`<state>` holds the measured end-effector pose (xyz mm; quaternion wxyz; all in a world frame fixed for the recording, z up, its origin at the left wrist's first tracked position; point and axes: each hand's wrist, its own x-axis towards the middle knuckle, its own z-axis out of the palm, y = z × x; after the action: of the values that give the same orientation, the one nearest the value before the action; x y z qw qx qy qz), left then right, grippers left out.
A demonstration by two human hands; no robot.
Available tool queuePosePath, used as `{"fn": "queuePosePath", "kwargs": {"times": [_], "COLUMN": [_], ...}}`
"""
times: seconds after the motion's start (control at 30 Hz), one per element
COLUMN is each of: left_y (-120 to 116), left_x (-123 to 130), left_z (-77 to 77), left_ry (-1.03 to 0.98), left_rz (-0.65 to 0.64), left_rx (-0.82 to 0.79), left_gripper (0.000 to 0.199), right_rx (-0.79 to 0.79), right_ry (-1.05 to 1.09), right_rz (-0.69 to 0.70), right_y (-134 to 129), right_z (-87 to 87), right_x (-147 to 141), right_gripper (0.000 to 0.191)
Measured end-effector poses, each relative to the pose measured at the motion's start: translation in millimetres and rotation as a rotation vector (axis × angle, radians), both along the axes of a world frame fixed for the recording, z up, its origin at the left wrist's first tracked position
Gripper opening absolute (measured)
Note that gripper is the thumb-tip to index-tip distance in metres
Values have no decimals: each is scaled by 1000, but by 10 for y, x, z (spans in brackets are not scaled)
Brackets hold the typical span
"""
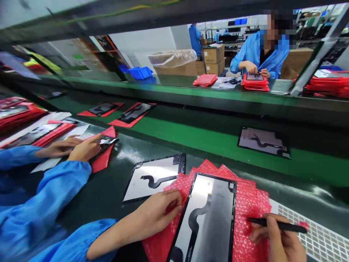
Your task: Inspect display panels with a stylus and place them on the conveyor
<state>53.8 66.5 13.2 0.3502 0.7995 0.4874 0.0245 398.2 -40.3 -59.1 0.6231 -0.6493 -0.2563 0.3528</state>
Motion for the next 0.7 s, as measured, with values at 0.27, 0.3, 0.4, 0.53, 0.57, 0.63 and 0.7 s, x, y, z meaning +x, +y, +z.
{"fn": "queuePosePath", "kwargs": {"times": [0.27,0.3,0.4,0.53,0.57,0.63,0.7], "left_y": [69,62,3,-79,-92,-118,-157], "left_x": [114,139,204,233,230,217,203], "left_z": [-37,-53,-64,-43,-42,-45,-49], "left_ry": [-466,-457,-308,61,118,119,-5], "left_rz": [81,83,100,74,63,64,91], "left_rx": [-278,-257,11,65,-13,-143,-221], "left_gripper": [12,13,22,39,41,41,33], "right_rx": [26,25,19,20,22,22,14], "right_ry": [-1,0,-24,-73,-75,-77,-76], "right_rz": [37,33,7,39,46,36,22], "right_y": [34,35,39,43,42,36,27], "right_z": [-94,-104,-109,-147,-168,-212,-246], "right_x": [-106,-127,-169,-163,-156,-147,-147], "right_gripper": [47,46,44,46,46,48,48]}}
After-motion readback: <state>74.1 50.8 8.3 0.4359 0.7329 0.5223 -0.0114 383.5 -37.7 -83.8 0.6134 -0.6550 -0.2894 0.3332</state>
